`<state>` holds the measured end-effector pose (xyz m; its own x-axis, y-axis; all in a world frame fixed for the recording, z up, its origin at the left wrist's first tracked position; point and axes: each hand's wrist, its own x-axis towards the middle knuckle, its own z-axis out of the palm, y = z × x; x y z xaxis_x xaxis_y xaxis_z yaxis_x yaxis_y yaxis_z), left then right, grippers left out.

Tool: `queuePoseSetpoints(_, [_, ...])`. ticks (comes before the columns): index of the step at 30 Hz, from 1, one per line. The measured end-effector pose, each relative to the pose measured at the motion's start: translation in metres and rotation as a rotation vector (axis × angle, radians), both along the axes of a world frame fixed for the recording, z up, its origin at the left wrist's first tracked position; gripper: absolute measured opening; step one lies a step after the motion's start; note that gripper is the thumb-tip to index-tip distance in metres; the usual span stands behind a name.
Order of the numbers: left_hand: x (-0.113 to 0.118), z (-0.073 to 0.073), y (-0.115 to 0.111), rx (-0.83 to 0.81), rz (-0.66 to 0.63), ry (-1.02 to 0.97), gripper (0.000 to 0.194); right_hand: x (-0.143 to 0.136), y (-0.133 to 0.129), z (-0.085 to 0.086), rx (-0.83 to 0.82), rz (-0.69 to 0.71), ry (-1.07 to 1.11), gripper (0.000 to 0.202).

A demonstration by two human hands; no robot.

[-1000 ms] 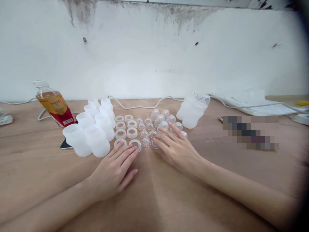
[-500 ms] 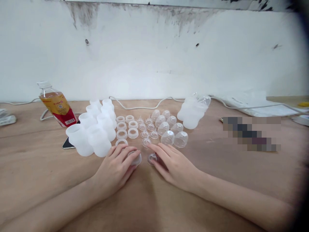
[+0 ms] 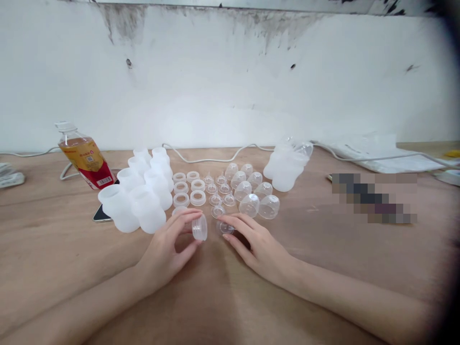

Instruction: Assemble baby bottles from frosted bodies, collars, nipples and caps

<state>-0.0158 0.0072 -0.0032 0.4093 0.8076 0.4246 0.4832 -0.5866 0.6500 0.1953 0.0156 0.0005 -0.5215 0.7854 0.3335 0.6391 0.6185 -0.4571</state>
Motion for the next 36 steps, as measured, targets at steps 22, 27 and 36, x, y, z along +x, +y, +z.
queuePoseSetpoints(22, [0.011,0.003,0.008,-0.258,-0.028,-0.197,0.037,-0.013,0.016,0.02,0.196,0.034,0.176,0.025])
queuePoseSetpoints(27, [0.015,0.002,0.01,-0.26,-0.06,-0.237,0.041,-0.016,0.016,0.013,0.371,0.158,0.078,0.039])
queuePoseSetpoints(36, [0.014,0.001,0.009,-0.31,-0.045,-0.284,0.038,-0.015,0.016,0.013,0.474,0.281,0.035,0.04])
